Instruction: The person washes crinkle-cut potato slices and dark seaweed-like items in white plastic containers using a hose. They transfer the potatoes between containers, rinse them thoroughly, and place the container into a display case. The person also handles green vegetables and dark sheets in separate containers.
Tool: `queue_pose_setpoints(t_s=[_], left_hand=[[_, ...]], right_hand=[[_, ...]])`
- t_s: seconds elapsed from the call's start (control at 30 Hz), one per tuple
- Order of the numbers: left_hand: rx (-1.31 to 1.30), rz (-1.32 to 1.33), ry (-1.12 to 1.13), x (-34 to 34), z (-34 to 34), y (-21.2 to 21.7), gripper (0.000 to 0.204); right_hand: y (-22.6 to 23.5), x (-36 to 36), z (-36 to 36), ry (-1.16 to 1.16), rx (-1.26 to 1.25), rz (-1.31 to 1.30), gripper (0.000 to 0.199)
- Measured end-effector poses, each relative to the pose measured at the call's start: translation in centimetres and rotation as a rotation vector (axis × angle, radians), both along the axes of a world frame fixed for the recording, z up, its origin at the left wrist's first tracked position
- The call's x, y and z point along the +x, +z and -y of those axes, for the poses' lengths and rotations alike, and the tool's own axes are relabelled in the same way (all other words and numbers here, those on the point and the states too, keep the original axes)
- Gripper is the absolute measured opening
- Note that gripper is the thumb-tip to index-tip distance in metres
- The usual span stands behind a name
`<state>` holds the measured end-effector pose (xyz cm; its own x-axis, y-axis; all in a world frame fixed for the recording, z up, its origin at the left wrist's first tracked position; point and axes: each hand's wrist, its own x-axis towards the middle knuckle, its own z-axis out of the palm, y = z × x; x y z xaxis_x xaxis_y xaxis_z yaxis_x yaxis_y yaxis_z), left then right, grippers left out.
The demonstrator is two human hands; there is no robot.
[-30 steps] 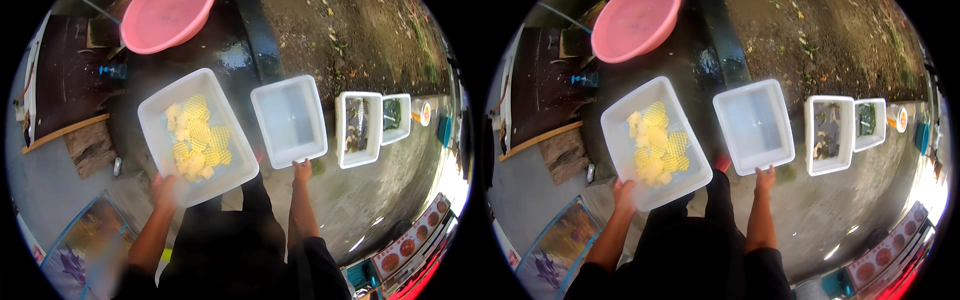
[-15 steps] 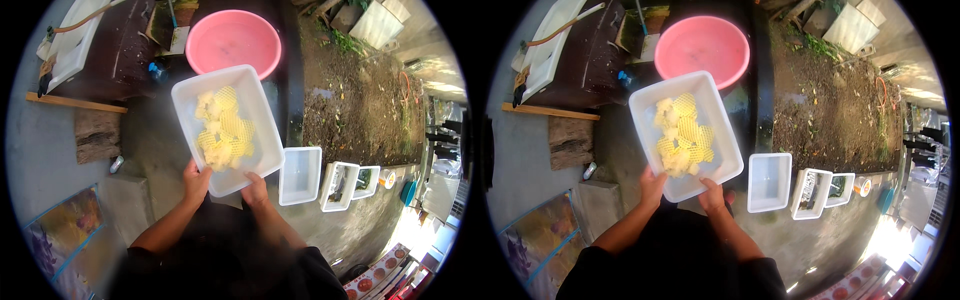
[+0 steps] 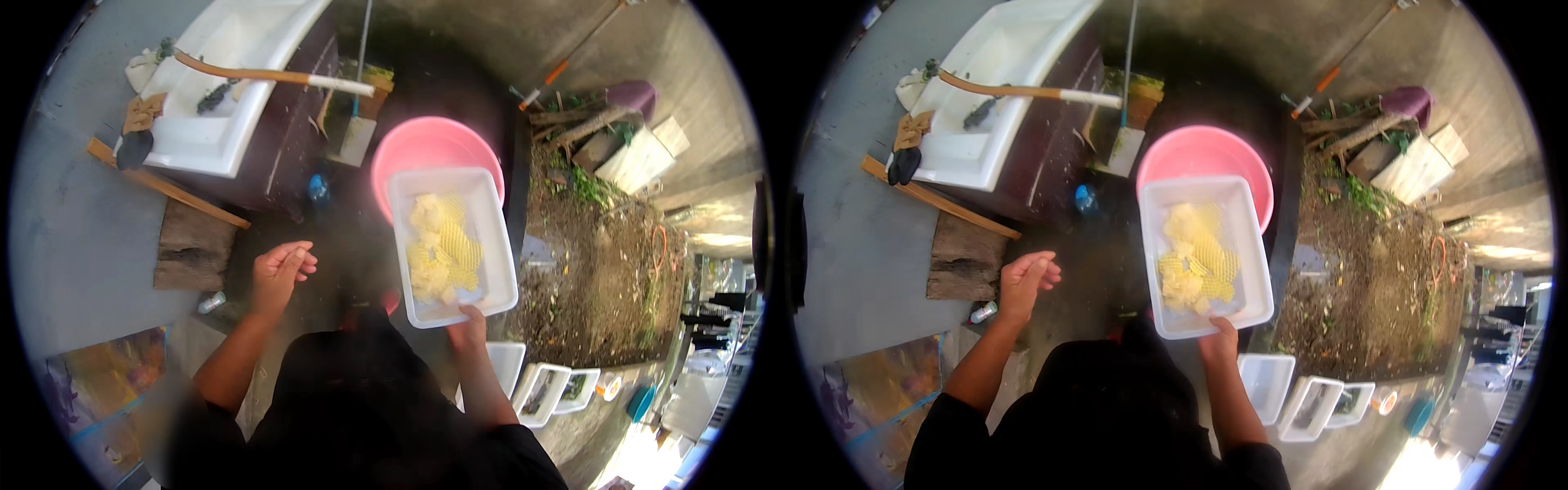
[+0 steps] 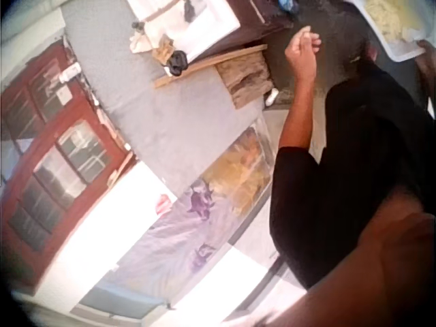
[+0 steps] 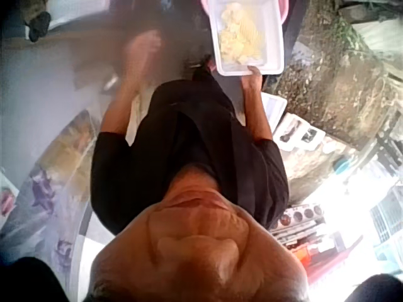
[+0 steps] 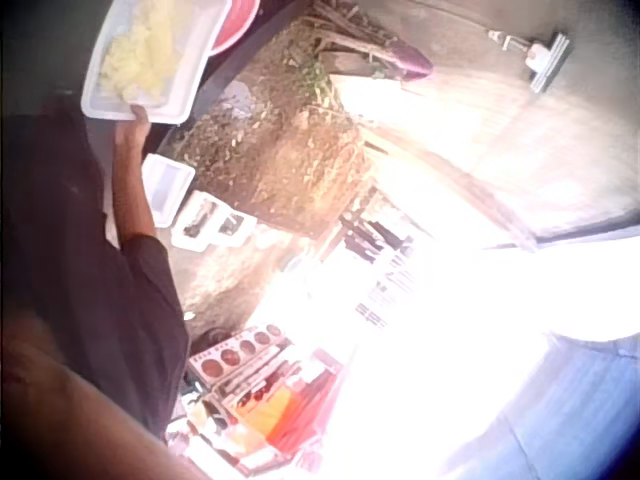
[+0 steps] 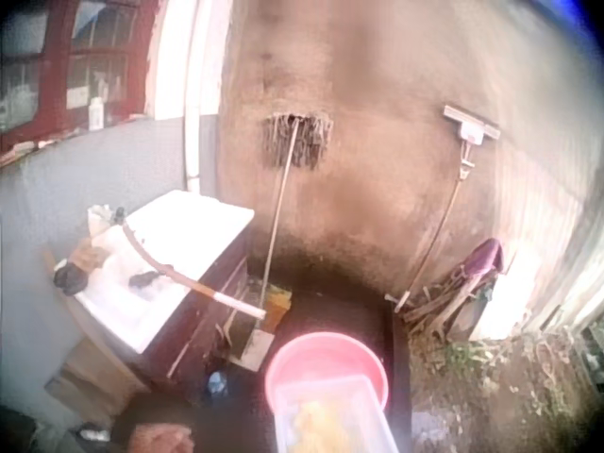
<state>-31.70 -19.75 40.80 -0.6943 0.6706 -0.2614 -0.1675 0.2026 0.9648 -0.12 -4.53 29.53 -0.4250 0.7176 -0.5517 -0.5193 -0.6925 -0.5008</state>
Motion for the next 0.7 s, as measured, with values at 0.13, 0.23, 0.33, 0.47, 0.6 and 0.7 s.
queue_pose_setpoints(t_s=[0.13, 0.23, 0.33, 0.47, 0.6, 0.7], left_hand=[[-0.085, -0.173, 0.162, -8.4, -0.6, 2.4, 0.018], [-0.152, -0.235, 0.273, -15.3, -2.3, 4.5, 0.020], [-0.107, -0.725, 0.268, -27.0, -3.9, 4.8, 0.030], [-0.335, -1.310, 0.325, -43.5, -7.2, 7.6, 0.040], [-0.377, -1.653, 0.130, -57.5, -6.7, 5.6, 0.035], [-0.315, -1.498, -0.136, -60.2, -7.4, 5.6, 0.024]], right_hand=[[1.7, -5.8, -4.2, 0.030, -0.063, -0.004, 0.071], [1.4, -9.0, -6.8, 0.033, -0.084, -0.006, 0.069], [1.3, -12.8, -8.7, 0.083, -0.036, -0.193, 0.071], [2.3, -17.8, -9.4, 0.051, 0.013, -0.169, 0.069], [2.7, -21.4, -8.9, -0.066, -0.046, -0.064, 0.065], [3.4, -23.7, -8.7, -0.164, -0.036, -0.043, 0.066]])
